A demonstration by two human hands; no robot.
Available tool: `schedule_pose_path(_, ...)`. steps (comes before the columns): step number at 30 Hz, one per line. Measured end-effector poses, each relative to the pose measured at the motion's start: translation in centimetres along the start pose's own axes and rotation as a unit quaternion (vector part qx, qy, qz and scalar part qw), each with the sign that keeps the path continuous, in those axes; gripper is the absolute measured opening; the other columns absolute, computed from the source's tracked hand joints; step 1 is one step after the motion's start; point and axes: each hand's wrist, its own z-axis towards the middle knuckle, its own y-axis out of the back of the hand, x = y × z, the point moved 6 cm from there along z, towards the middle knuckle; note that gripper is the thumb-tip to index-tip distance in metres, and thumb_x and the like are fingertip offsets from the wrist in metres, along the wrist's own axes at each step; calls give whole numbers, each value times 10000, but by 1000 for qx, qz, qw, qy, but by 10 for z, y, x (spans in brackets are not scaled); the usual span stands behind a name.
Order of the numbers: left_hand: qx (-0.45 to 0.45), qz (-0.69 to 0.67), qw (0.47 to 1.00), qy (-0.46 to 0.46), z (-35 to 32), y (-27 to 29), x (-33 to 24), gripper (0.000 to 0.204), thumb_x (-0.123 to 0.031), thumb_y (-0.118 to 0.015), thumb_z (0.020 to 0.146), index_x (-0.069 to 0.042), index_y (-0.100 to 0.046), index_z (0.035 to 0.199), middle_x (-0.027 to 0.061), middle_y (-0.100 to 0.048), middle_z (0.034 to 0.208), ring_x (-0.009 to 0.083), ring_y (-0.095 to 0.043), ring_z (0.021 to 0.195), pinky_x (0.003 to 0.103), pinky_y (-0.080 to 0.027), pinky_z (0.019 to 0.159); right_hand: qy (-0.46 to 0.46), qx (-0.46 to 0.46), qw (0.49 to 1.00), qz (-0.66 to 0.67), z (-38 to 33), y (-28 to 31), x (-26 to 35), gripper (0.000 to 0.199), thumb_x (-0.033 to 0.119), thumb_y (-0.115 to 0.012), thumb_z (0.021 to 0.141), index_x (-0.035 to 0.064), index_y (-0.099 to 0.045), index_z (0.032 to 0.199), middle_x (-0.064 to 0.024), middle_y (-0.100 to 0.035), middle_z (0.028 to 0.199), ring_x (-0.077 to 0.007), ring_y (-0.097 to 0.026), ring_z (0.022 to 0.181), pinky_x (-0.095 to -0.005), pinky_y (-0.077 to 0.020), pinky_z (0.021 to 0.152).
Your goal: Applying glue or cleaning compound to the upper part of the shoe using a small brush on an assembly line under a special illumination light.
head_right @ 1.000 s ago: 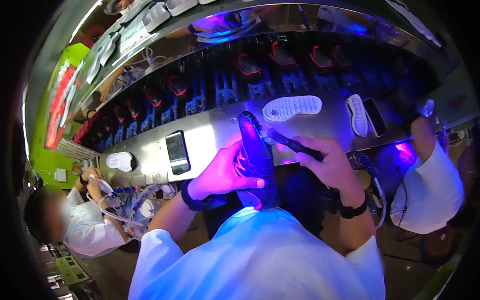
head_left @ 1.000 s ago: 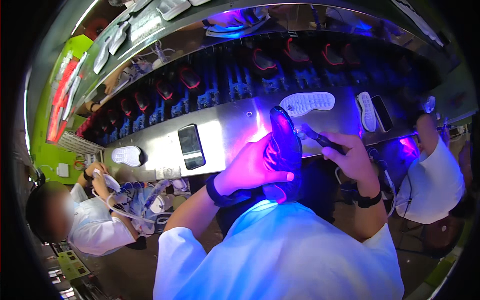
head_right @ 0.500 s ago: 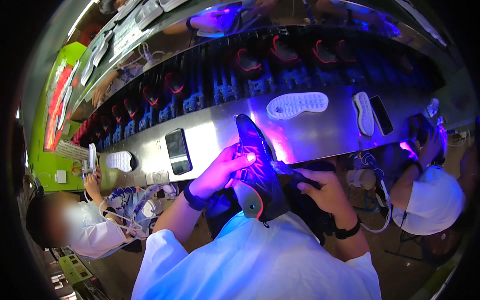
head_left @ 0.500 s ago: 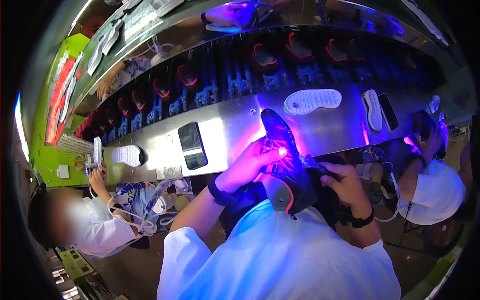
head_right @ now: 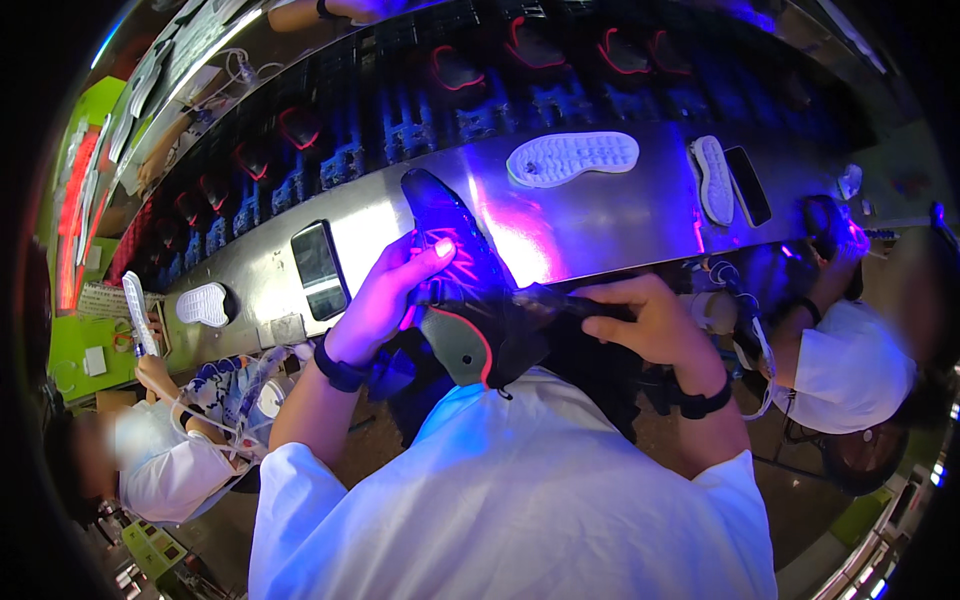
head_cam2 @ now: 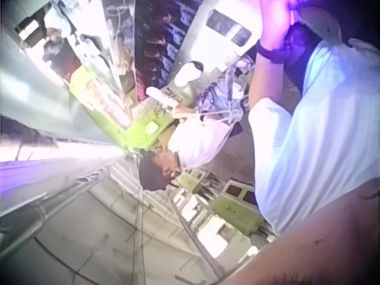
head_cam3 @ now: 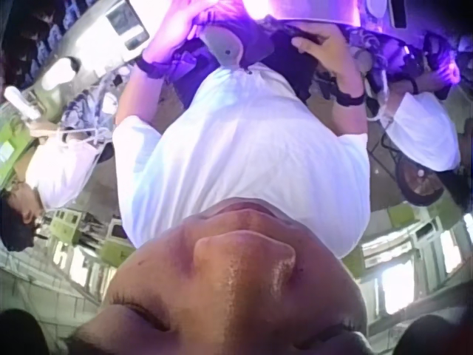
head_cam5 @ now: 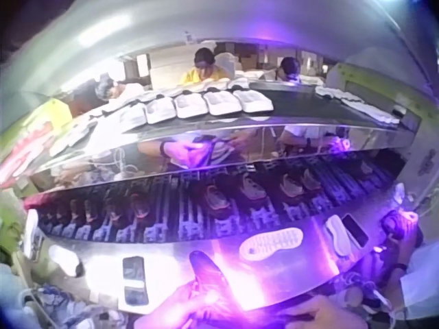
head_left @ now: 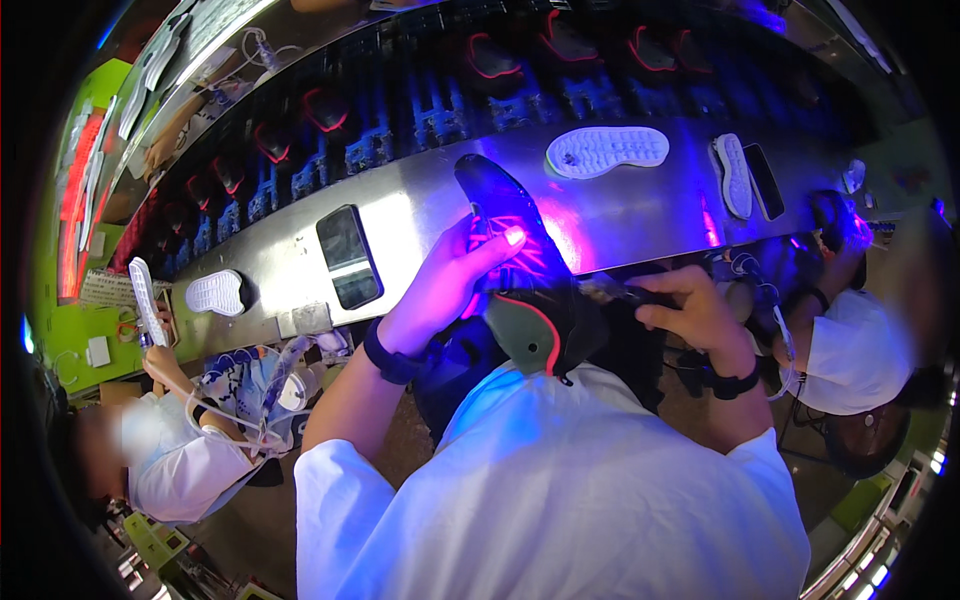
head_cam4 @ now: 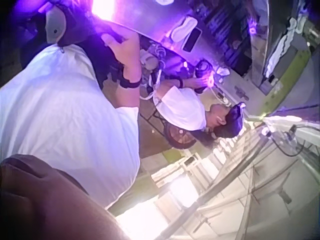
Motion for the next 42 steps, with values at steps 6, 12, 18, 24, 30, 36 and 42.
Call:
schedule_pose_path(6,-27,13,999,42,2,-13,-1,363,-177,-664,964,0,-538,1255,109,-668,1123,191,-690,978,335,-567,885,-22,-6,997,-78,-32,12,-2,373,66,-769,832,5,-696,1193,5,-671,795,-62,-579,726,-239,-476,679)
schedule_pose_path(12,-49,35,995,79,3,-21,8,330,-259,-629,987,-25,-574,1214,100,-688,1060,179,-699,934,322,-573,840,19,-89,988,-127,-55,22,-20,349,82,-765,829,20,-706,1167,-12,-654,780,-67,-540,723,-245,-445,667)
schedule_pose_path(18,-115,-28,985,123,-8,-35,12,395,-412,-537,1016,-40,-602,1132,51,-699,862,97,-649,617,192,-446,440,179,-170,941,-233,-53,24,34,352,69,-772,796,51,-723,1144,-82,-628,746,-160,-553,660,-279,-447,654)
schedule_pose_path(24,-42,-137,985,91,-18,-11,19,438,-427,-530,1014,-46,-576,1225,96,-702,1071,197,-720,939,303,-613,687,212,-136,909,-331,-36,16,88,379,39,-764,762,60,-723,1138,-163,-710,878,-257,-693,776,-313,-509,722)
schedule_pose_path(30,61,-338,931,124,-34,-8,25,496,-452,-512,1011,-69,-511,1326,142,-645,1191,301,-685,1023,364,-629,705,245,-109,897,-352,-8,-2,119,380,37,-763,764,68,-728,1141,-117,-656,780,-200,-618,671,-291,-464,642)
schedule_pose_path(36,45,-519,796,307,-57,7,47,696,-585,-528,945,-37,-481,1371,296,-612,1145,453,-663,931,362,-628,564,232,-75,893,-377,16,-19,128,374,-2,-739,788,15,-710,1161,-90,-667,835,-144,-609,715,-263,-453,650)
schedule_pose_path(42,92,-601,726,322,-60,1,67,717,-606,-518,947,-36,-488,1381,298,-613,1131,409,-665,896,335,-617,572,271,-64,910,-308,33,-30,131,370,-14,-767,774,20,-725,1140,-75,-671,810,-131,-598,667,-247,-445,598)
